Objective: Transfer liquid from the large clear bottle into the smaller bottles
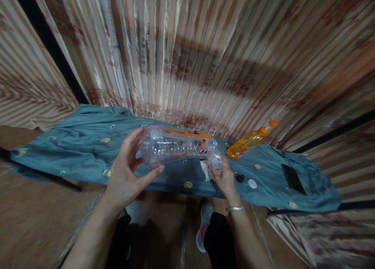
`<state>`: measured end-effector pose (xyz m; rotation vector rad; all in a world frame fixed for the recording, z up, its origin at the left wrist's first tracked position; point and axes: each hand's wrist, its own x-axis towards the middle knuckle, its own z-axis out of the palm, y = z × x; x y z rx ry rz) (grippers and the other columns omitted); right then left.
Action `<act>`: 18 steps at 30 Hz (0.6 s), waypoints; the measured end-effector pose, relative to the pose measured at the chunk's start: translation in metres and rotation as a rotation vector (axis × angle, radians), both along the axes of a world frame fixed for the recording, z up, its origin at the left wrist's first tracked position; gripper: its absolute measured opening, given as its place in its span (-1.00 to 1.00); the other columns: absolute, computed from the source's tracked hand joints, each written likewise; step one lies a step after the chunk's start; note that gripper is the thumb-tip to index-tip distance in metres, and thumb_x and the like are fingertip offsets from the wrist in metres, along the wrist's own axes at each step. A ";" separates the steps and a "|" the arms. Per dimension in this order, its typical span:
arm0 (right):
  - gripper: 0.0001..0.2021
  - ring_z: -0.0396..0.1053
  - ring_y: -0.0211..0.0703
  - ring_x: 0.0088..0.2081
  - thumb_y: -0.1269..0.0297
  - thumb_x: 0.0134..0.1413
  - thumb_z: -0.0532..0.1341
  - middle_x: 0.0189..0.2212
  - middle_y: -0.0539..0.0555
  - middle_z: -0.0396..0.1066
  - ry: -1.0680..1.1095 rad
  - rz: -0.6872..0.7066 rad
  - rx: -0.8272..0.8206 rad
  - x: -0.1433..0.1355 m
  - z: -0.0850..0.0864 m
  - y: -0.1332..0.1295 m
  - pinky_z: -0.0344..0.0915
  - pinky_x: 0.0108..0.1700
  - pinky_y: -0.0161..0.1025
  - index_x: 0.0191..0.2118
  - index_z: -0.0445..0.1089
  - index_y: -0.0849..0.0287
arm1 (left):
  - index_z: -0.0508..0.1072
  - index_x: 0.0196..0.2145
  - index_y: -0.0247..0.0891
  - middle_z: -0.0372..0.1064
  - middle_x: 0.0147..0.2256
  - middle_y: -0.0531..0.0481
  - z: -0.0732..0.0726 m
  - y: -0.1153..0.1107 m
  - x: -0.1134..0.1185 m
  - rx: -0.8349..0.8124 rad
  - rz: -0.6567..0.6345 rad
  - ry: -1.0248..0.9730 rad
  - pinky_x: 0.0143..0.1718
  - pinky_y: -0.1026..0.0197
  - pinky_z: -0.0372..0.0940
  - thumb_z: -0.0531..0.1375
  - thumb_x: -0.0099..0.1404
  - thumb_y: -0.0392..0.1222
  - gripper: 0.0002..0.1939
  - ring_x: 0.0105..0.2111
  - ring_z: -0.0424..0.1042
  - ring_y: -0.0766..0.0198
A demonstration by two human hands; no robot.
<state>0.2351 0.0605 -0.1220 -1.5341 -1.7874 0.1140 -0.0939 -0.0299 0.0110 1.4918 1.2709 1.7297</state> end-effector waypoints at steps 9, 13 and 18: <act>-0.40 0.48 0.19 0.06 0.05 0.17 0.17 0.09 0.37 0.45 -0.009 -0.007 -0.002 -0.001 0.000 0.000 0.42 0.09 0.11 0.25 0.22 0.29 | 0.26 0.27 -0.04 0.32 0.27 -0.14 0.000 0.000 0.001 -0.003 0.022 0.011 -0.09 0.10 0.56 0.51 -0.05 -0.09 -0.05 0.28 0.32 -0.06; -0.40 0.47 0.18 0.07 0.05 0.18 0.17 0.09 0.36 0.45 -0.014 -0.013 -0.006 -0.001 0.000 0.000 0.42 0.10 0.11 0.26 0.21 0.27 | 0.26 0.27 -0.02 0.32 0.27 -0.12 -0.001 0.000 0.000 0.004 0.023 -0.002 -0.08 0.12 0.55 0.51 -0.06 -0.09 -0.05 0.29 0.31 -0.05; -0.39 0.46 0.18 0.08 0.08 0.17 0.18 0.10 0.35 0.45 -0.022 -0.014 -0.019 -0.001 0.001 -0.001 0.41 0.10 0.11 0.27 0.19 0.27 | 0.28 0.26 -0.02 0.33 0.27 -0.12 -0.002 0.001 0.000 -0.001 0.034 -0.009 -0.06 0.11 0.54 0.52 -0.07 -0.10 -0.04 0.29 0.31 -0.05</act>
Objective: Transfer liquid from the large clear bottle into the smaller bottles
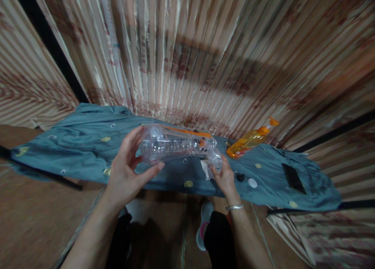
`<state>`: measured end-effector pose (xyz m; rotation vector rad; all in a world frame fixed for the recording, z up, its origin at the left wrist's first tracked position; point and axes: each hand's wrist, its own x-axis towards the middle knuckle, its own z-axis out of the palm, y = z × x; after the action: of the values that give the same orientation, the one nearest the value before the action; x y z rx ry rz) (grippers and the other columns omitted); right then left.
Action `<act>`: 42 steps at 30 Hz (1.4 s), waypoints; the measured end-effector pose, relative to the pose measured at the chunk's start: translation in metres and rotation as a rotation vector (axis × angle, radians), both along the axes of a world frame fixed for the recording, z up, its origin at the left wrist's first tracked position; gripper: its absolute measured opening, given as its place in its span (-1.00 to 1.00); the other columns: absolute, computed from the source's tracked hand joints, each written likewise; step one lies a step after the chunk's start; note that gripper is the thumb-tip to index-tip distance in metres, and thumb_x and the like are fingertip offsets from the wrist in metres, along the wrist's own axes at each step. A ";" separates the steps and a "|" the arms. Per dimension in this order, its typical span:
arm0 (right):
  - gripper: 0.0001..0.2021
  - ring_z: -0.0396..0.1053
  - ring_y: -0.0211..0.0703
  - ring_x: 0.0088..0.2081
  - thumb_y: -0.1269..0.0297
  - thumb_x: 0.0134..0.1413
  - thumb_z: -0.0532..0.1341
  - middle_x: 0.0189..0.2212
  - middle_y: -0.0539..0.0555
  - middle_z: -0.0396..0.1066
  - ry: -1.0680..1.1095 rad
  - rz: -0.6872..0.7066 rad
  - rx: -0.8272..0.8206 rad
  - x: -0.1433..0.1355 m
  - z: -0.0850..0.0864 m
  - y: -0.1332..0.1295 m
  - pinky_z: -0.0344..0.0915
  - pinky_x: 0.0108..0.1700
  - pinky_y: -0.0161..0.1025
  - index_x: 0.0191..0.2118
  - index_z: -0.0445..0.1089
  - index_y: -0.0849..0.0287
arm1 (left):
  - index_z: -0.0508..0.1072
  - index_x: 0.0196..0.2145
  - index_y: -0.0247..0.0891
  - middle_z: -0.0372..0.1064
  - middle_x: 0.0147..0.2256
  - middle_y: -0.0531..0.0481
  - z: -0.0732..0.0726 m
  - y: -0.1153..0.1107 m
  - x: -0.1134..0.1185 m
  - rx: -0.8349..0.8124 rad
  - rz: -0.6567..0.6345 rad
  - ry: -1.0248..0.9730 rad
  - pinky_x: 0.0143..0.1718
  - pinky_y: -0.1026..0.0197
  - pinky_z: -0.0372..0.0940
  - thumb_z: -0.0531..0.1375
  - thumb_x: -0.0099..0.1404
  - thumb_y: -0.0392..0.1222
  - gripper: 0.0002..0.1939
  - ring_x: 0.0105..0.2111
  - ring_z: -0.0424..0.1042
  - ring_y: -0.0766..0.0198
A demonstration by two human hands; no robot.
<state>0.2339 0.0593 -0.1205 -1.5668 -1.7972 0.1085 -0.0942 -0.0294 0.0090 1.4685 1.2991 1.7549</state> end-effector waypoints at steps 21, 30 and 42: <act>-0.42 0.48 0.15 0.02 0.08 0.20 0.17 0.05 0.34 0.47 0.025 0.032 0.003 0.003 0.002 0.000 0.44 0.05 0.09 0.26 0.20 0.27 | 0.29 0.25 -0.03 0.31 0.28 -0.15 0.005 0.000 0.004 -0.036 -0.020 -0.013 -0.04 0.06 0.55 0.52 -0.07 -0.10 -0.06 0.30 0.29 -0.10; -0.41 0.47 0.16 0.05 0.05 0.20 0.17 0.07 0.35 0.46 0.020 0.025 0.023 0.003 0.001 0.000 0.42 0.08 0.09 0.25 0.21 0.27 | 0.29 0.26 -0.08 0.32 0.27 -0.18 0.005 0.000 0.004 -0.039 -0.028 -0.020 -0.06 0.06 0.56 0.52 -0.07 -0.10 -0.06 0.28 0.32 -0.11; -0.42 0.48 0.13 0.02 0.06 0.22 0.17 0.06 0.32 0.47 -0.001 0.033 0.037 0.003 0.000 0.000 0.44 0.04 0.06 0.27 0.21 0.25 | 0.28 0.26 -0.03 0.32 0.27 -0.16 0.004 0.000 0.003 -0.044 -0.029 -0.006 -0.07 0.03 0.56 0.51 -0.06 -0.09 -0.06 0.28 0.32 -0.12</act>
<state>0.2370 0.0595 -0.1204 -1.5120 -1.8167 0.0900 -0.0912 -0.0291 0.0131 1.4494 1.2984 1.7006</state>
